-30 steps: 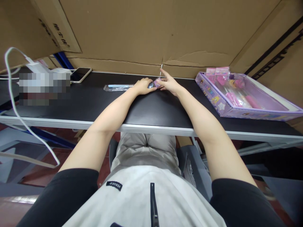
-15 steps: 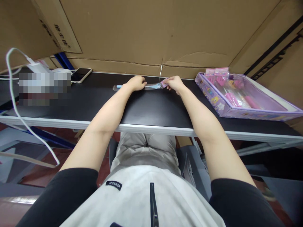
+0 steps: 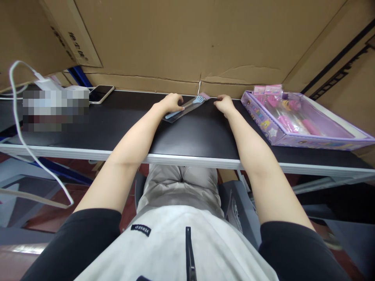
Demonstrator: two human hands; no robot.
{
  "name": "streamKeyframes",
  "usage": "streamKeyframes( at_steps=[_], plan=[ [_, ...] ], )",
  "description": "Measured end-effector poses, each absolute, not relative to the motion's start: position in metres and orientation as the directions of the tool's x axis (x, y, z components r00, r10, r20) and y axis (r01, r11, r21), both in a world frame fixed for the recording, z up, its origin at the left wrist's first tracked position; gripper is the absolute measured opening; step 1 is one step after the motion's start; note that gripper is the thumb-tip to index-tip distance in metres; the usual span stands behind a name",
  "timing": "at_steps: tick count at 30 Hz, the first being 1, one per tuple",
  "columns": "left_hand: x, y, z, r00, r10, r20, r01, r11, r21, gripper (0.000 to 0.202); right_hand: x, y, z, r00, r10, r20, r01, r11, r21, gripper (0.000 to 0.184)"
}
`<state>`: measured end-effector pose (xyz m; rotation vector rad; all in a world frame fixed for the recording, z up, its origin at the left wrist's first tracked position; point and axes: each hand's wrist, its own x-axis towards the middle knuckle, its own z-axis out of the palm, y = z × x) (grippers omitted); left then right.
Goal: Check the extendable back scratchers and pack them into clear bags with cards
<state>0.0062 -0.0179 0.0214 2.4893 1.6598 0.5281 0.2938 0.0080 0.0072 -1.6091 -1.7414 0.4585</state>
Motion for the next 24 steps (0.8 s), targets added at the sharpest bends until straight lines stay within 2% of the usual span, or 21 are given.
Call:
streamKeyframes(
  at_steps=[2,4,7,10,18,24],
  plan=[
    [0.013,-0.031,0.029,0.321,0.933,0.161,0.869,-0.358,0.342,0.053,0.285,-0.003,0.010,-0.034,0.974,0.223,0.870,0.139,-0.473,0.059],
    [0.020,-0.045,0.036,0.306,0.948,0.087,0.858,-0.314,0.406,0.061,0.276,-0.012,0.013,-0.143,0.981,0.132,0.945,0.175,-0.276,0.059],
    [0.030,-0.061,0.042,0.288,0.956,0.057,0.840,-0.281,0.463,0.065,0.269,-0.018,0.016,-0.205,0.978,0.026,0.971,0.207,-0.123,0.058],
    [0.042,-0.070,0.042,0.295,0.953,0.064,0.829,-0.288,0.478,0.063,0.270,-0.019,0.018,-0.224,0.974,0.012,0.971,0.224,-0.078,0.059],
    [0.066,-0.073,0.035,0.237,0.970,0.051,0.834,-0.230,0.501,0.059,0.267,-0.024,0.021,-0.210,0.978,-0.002,0.976,0.209,-0.060,0.059],
    [0.061,-0.063,0.031,0.247,0.957,0.151,0.876,-0.287,0.388,0.046,0.266,-0.025,0.022,-0.219,0.976,0.003,0.974,0.219,-0.053,0.060]
  ],
)
